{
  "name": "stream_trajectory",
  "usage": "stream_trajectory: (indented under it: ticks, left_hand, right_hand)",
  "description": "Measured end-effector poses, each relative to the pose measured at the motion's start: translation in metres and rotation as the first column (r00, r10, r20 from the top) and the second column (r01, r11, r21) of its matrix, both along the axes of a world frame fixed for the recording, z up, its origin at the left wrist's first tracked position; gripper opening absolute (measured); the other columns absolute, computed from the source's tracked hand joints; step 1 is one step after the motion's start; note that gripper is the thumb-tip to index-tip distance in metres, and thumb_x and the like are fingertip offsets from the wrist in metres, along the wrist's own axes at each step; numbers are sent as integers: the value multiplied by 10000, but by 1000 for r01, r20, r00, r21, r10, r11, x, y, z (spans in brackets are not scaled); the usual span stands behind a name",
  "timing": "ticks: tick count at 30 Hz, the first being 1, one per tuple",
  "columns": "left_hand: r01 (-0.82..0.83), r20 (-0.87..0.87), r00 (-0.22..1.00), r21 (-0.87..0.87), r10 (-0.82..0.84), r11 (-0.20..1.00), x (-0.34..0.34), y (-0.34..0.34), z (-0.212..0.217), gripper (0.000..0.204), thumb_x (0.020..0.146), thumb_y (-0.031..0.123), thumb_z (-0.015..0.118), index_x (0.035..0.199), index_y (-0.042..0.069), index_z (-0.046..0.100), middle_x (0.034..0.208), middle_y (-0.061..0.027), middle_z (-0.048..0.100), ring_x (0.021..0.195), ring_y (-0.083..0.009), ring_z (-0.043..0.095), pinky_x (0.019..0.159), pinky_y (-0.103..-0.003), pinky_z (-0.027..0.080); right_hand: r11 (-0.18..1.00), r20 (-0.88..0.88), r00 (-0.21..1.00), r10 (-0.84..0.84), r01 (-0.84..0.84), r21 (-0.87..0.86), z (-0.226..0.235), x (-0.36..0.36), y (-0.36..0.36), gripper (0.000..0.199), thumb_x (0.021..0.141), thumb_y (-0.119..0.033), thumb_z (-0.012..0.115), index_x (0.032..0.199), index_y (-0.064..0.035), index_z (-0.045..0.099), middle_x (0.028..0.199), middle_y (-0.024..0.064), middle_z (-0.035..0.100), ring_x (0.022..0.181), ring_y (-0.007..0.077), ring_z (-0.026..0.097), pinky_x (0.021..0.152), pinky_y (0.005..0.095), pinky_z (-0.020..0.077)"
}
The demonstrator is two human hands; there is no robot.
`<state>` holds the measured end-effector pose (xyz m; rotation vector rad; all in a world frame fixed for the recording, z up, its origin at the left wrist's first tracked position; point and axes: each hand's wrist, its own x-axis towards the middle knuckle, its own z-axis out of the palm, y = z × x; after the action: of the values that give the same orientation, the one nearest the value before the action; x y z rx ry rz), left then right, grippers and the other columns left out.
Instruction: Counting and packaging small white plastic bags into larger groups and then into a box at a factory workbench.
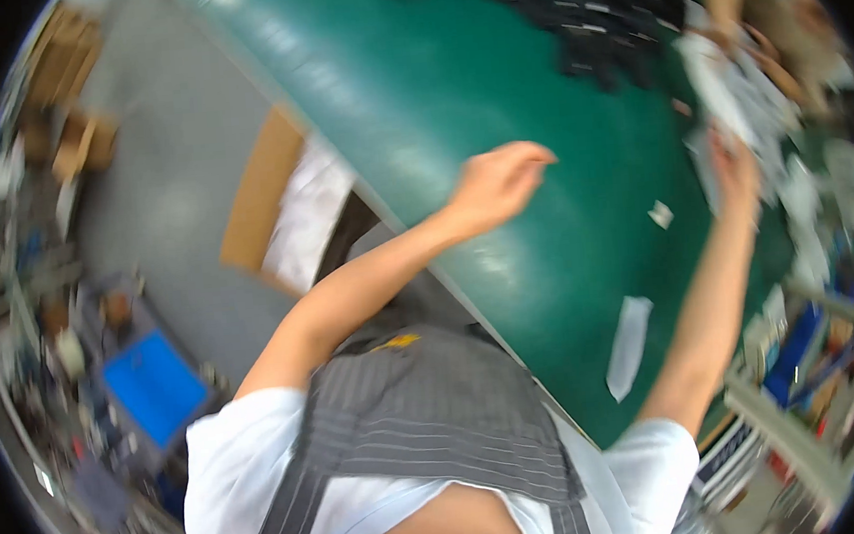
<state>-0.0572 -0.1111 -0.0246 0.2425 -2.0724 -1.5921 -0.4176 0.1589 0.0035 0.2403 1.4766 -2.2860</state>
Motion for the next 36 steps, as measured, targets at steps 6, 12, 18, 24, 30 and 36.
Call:
stream_trajectory:
  ticks: [6, 12, 18, 24, 30, 36]
  left_hand:
    - [-31, 3, 999, -12, 32, 999, 10, -5, 0, 84, 834, 88, 527, 885, 62, 589, 826, -91, 646, 737, -281, 628, 618, -387, 492]
    - [84, -39, 995, -125, -90, 989, 19, -11, -14, 112, 798, 141, 571, 859, 47, 579, 787, -90, 635, 713, -319, 608, 613, -431, 481]
    - [592, -288, 794, 570, -535, 571, 134, -95, 1, 261, 896, 225, 564, 980, -20, 602, 903, -128, 640, 803, -222, 637, 755, -336, 504]
    - [-552, 540, 797, 467, 272, 691, 274, -205, -177, 228, 888, 94, 523, 1100, 32, 582, 921, -94, 654, 862, -202, 634, 789, -298, 493]
    - [19, 638, 666, -533, 387, 846, 225, -241, -325, 441, 798, 125, 519, 1238, 93, 506, 1377, -127, 398, 1305, -315, 324, 1046, -450, 283]
    - [507, 802, 441, -593, 403, 625, 110, -309, -419, 499, 865, 210, 432, 1338, 51, 415, 1429, -108, 346, 1346, -279, 261, 1094, -449, 213]
  right_hand:
    - [900, -51, 899, 435, -436, -10, -25, 14, -43, 378, 931, -51, 464, 1272, 102, 405, 1182, 171, 566, 1027, 200, 588, 886, 276, 500]
    - [377, -167, 382, 909, -583, 720, 46, 286, -313, 299, 906, -206, 555, 1157, -43, 571, 1046, 93, 622, 936, 165, 615, 793, 267, 496]
    - [322, -334, -239, 912, -88, 943, 12, 336, -422, 343, 872, -217, 589, 1189, -91, 552, 1190, 124, 533, 1103, 289, 520, 907, 366, 432]
    - [478, -373, -485, 791, 108, 872, -24, 362, -476, 445, 875, -164, 507, 1311, -87, 469, 1369, 129, 408, 1267, 310, 379, 1047, 424, 281]
    - [347, -261, -441, 859, 127, 929, -21, 359, -480, 493, 843, -235, 517, 1301, -57, 482, 1368, 193, 397, 1272, 359, 370, 1052, 490, 251]
    - [229, -147, -445, 884, 137, 964, -18, 354, -470, 500, 900, -357, 426, 1303, -63, 449, 1361, 260, 366, 1260, 447, 343, 1049, 570, 213]
